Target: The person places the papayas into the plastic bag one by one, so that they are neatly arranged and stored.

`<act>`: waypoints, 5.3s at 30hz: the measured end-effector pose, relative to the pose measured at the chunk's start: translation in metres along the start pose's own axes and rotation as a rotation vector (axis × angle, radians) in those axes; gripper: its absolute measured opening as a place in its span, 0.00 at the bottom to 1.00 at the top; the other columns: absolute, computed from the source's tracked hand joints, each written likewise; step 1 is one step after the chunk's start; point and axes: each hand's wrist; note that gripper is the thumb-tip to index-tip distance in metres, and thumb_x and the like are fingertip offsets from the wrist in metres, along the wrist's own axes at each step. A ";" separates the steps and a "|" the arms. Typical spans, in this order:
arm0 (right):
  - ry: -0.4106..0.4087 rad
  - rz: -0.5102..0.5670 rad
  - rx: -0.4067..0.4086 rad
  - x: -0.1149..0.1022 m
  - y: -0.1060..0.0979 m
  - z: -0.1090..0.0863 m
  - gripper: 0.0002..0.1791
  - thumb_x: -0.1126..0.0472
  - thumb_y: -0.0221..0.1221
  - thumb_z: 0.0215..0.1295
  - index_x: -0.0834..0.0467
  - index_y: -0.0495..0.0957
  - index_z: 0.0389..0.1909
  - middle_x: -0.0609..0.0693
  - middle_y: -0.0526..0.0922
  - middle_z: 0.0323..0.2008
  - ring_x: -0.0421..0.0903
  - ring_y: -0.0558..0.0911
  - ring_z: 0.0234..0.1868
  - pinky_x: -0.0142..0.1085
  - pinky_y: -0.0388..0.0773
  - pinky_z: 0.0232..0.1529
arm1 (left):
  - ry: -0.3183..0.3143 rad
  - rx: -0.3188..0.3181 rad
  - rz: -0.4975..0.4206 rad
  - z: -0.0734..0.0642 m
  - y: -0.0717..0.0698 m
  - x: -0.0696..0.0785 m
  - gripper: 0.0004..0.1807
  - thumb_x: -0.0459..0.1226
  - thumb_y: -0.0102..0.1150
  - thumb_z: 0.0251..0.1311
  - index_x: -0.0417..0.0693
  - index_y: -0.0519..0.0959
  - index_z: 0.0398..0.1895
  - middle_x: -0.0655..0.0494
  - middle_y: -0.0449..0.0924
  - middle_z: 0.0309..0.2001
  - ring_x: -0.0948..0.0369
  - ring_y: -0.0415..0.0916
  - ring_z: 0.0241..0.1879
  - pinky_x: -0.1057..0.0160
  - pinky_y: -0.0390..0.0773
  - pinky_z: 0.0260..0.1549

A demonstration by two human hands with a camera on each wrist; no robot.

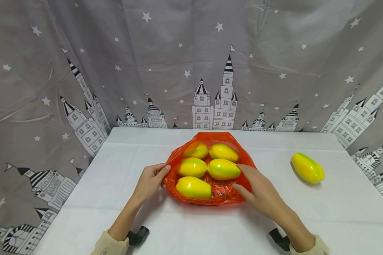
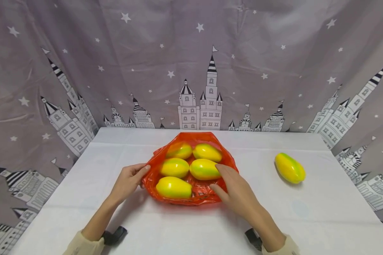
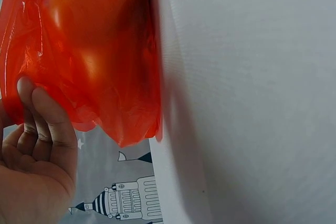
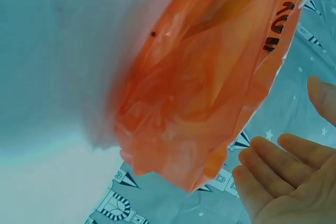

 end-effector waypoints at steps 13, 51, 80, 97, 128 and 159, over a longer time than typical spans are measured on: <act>-0.024 -0.027 0.081 0.012 -0.014 -0.023 0.30 0.55 0.67 0.63 0.64 0.73 0.63 0.57 0.76 0.61 0.58 0.72 0.63 0.56 0.68 0.61 | 0.007 0.008 0.007 0.000 -0.001 -0.003 0.17 0.38 0.53 0.73 0.33 0.80 0.54 0.50 0.77 0.21 0.56 0.72 0.18 0.62 0.76 0.20; 0.173 -0.099 0.352 0.118 -0.054 -0.076 0.25 0.67 0.67 0.58 0.74 0.73 0.54 0.76 0.69 0.57 0.76 0.67 0.56 0.69 0.59 0.57 | 0.019 0.004 0.011 0.000 0.001 -0.002 0.18 0.39 0.53 0.73 0.32 0.80 0.54 0.50 0.78 0.22 0.56 0.72 0.19 0.61 0.77 0.21; 0.411 -0.093 0.148 0.169 -0.062 -0.036 0.43 0.55 0.60 0.69 0.77 0.50 0.69 0.84 0.53 0.62 0.80 0.59 0.56 0.72 0.60 0.52 | 0.021 -0.009 -0.003 0.001 0.000 -0.004 0.17 0.39 0.54 0.72 0.33 0.81 0.52 0.51 0.77 0.20 0.57 0.72 0.17 0.61 0.77 0.20; 0.382 -0.083 0.101 0.174 -0.066 -0.038 0.34 0.65 0.60 0.67 0.79 0.56 0.64 0.76 0.67 0.52 0.67 0.69 0.45 0.62 0.66 0.43 | 0.016 -0.008 0.001 0.000 -0.001 -0.002 0.17 0.39 0.53 0.72 0.32 0.80 0.53 0.51 0.77 0.20 0.57 0.71 0.18 0.63 0.75 0.19; 0.384 -0.065 0.185 0.158 -0.068 -0.048 0.38 0.60 0.60 0.67 0.80 0.55 0.66 0.80 0.65 0.54 0.71 0.70 0.47 0.64 0.66 0.42 | 0.004 -0.027 -0.055 0.001 0.000 -0.003 0.18 0.38 0.53 0.73 0.31 0.80 0.54 0.49 0.77 0.20 0.58 0.72 0.18 0.65 0.77 0.21; 0.029 -0.033 0.139 0.044 -0.087 -0.055 0.36 0.55 0.73 0.55 0.53 0.72 0.66 0.45 0.76 0.56 0.38 0.72 0.47 0.19 0.65 0.47 | -0.004 -0.022 -0.048 0.000 -0.001 -0.002 0.19 0.39 0.53 0.72 0.31 0.79 0.54 0.49 0.78 0.22 0.57 0.73 0.19 0.65 0.77 0.22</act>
Point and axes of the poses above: each hand's wrist, its own z-axis towards the middle knuckle, its own y-axis out of the palm, x = y × z
